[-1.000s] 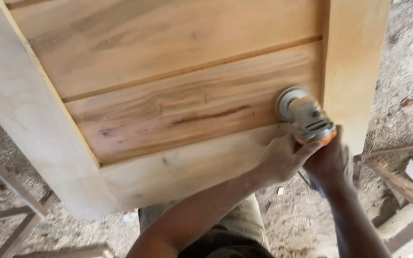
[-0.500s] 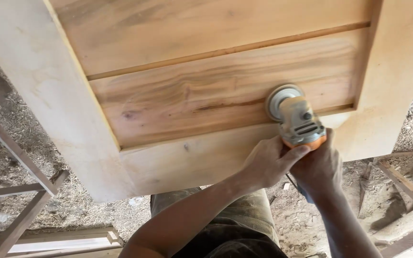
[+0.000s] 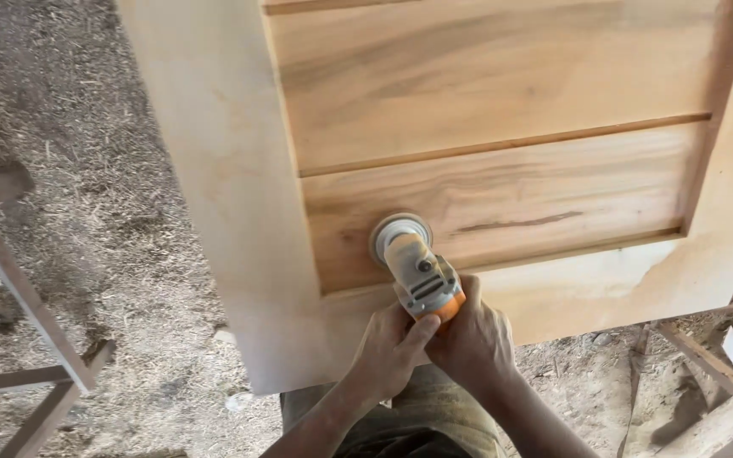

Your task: Sand a wooden door panel using a handheld power sander.

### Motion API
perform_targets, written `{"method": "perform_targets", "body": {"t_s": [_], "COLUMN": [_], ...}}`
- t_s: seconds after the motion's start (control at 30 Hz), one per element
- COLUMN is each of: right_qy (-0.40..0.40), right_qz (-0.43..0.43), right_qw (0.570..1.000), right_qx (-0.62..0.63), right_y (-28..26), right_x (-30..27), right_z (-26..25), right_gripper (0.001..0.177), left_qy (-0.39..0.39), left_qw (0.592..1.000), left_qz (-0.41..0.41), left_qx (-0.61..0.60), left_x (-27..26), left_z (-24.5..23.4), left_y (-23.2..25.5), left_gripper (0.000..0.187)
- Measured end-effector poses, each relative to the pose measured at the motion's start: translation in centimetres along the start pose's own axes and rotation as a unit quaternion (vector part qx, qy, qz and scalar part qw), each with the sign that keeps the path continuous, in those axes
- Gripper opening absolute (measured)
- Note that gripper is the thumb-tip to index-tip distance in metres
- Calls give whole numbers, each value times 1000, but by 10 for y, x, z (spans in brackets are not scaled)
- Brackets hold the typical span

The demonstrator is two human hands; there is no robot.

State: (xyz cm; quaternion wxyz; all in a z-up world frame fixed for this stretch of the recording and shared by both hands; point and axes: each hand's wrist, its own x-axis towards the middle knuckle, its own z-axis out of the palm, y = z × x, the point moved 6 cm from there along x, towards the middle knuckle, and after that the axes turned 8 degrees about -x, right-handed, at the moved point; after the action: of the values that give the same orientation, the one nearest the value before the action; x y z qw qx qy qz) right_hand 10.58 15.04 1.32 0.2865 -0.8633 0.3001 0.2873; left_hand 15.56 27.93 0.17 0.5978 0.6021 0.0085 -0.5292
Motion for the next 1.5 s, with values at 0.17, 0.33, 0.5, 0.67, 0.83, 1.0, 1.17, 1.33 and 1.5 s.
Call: {"method": "perform_targets", "body": {"t_s": [0.17, 0.33, 0.5, 0.67, 0.83, 1.0, 1.17, 1.33, 1.5], "right_qy": [60, 100, 106, 91, 95, 57, 98, 166, 184], "right_qz": [-11, 20, 61, 30, 8, 111, 140, 119, 153], "right_qw": [998, 995, 992, 995, 995, 992, 985, 979, 971], "right_qx": [8, 10, 1, 13, 32, 34, 29, 26, 16], "right_y": [-59, -109, -133, -125, -89, -12, 80, 117, 154], "right_x": [16, 28, 50, 64, 72, 84, 93, 99, 98], "right_z": [-13, -33, -43, -38, -62, -92, -135, -187, -182], "right_gripper": [59, 63, 66, 67, 65, 73, 76, 67, 70], "left_qy": [18, 19, 24, 48, 45, 37, -35, -102, -153], "left_qw": [999, 998, 997, 998, 998, 998, 996, 989, 968], "left_qz": [40, 16, 61, -11, 23, 12, -17, 71, 18], "left_qx": [7, 50, 49, 43, 30, 56, 78, 79, 196], "left_x": [3, 17, 34, 43, 66, 109, 162, 216, 226], "left_z": [-49, -79, -97, -102, -63, 7, 96, 175, 188], "left_y": [43, 75, 96, 86, 93, 95, 100, 108, 92], "left_gripper": [51, 51, 52, 54, 53, 50, 58, 75, 73]}}
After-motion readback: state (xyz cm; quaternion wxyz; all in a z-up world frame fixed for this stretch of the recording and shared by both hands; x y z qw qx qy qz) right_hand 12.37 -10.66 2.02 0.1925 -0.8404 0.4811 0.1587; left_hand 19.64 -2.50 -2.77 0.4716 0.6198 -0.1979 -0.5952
